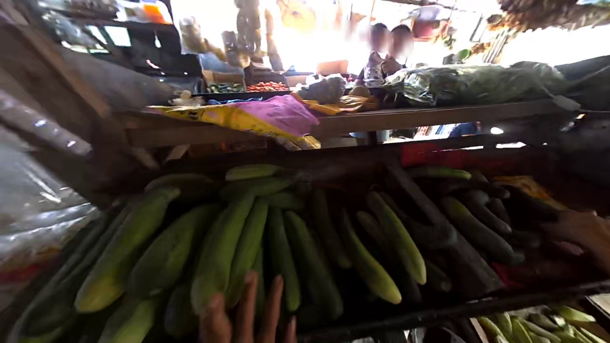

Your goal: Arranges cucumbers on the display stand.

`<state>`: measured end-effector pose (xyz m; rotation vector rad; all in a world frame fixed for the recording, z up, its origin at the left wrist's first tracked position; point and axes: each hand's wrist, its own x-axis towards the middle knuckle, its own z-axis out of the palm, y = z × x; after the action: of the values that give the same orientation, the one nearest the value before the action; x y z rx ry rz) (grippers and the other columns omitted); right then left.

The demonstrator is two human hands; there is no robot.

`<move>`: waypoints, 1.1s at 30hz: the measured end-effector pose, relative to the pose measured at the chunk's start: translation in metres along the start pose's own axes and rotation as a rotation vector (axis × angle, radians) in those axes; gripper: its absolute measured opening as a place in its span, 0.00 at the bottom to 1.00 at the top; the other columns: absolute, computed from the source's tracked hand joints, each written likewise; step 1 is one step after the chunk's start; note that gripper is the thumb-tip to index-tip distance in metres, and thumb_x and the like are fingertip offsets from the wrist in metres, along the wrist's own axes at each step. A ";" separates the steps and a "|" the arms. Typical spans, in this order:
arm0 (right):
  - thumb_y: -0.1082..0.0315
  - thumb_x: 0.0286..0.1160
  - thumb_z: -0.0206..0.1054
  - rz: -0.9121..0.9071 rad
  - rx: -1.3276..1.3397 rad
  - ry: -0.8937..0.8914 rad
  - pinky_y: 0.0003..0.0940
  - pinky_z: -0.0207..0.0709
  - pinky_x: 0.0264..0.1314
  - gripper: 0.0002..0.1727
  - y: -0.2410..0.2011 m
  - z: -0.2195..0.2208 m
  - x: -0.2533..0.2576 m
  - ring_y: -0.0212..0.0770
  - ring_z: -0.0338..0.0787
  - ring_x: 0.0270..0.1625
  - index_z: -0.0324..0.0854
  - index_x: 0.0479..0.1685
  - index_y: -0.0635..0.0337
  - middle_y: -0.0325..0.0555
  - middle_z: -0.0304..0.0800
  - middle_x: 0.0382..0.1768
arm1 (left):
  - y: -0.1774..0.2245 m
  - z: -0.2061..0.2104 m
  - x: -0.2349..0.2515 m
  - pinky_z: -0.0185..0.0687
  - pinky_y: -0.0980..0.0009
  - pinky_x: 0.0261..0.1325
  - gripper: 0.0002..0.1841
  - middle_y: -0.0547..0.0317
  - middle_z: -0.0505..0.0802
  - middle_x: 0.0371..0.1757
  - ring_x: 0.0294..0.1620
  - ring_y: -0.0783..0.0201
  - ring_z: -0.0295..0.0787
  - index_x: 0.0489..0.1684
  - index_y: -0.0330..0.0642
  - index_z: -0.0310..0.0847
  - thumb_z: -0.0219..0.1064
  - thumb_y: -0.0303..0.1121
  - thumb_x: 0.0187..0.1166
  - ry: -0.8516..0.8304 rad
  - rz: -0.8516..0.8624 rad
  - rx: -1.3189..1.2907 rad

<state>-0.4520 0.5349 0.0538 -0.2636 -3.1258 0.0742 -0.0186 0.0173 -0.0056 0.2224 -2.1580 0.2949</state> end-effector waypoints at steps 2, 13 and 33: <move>0.42 0.74 0.73 0.013 -0.039 -0.019 0.83 0.60 0.74 0.43 -0.026 -0.027 -0.021 0.84 0.69 0.78 0.76 0.70 0.77 0.88 0.71 0.72 | 0.001 -0.001 0.001 0.27 0.51 0.94 0.32 0.52 0.53 0.96 0.98 0.46 0.27 0.87 0.56 0.64 0.43 0.60 0.88 0.008 0.007 0.000; 0.46 0.78 0.72 -0.307 0.499 0.338 0.83 0.69 0.59 0.32 -0.169 -0.120 -0.237 0.82 0.83 0.60 0.84 0.55 0.74 0.82 0.85 0.52 | -0.051 -0.043 0.088 0.65 0.37 0.83 0.13 0.52 0.91 0.70 0.80 0.39 0.77 0.46 0.48 0.95 0.64 0.41 0.80 -0.104 0.185 -0.581; 0.70 0.81 0.67 -0.984 0.472 -0.134 0.58 0.78 0.70 0.17 -0.423 -0.101 -0.276 0.57 0.88 0.62 0.80 0.65 0.67 0.64 0.88 0.59 | -0.012 0.019 0.087 0.34 0.22 0.85 0.30 0.44 0.64 0.92 0.91 0.26 0.50 0.90 0.60 0.65 0.51 0.55 0.90 -0.723 0.591 -0.543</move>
<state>-0.2499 0.0771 0.1748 1.2700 -2.8330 0.7958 -0.0793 -0.0042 0.0577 -0.7367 -2.8857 -0.0770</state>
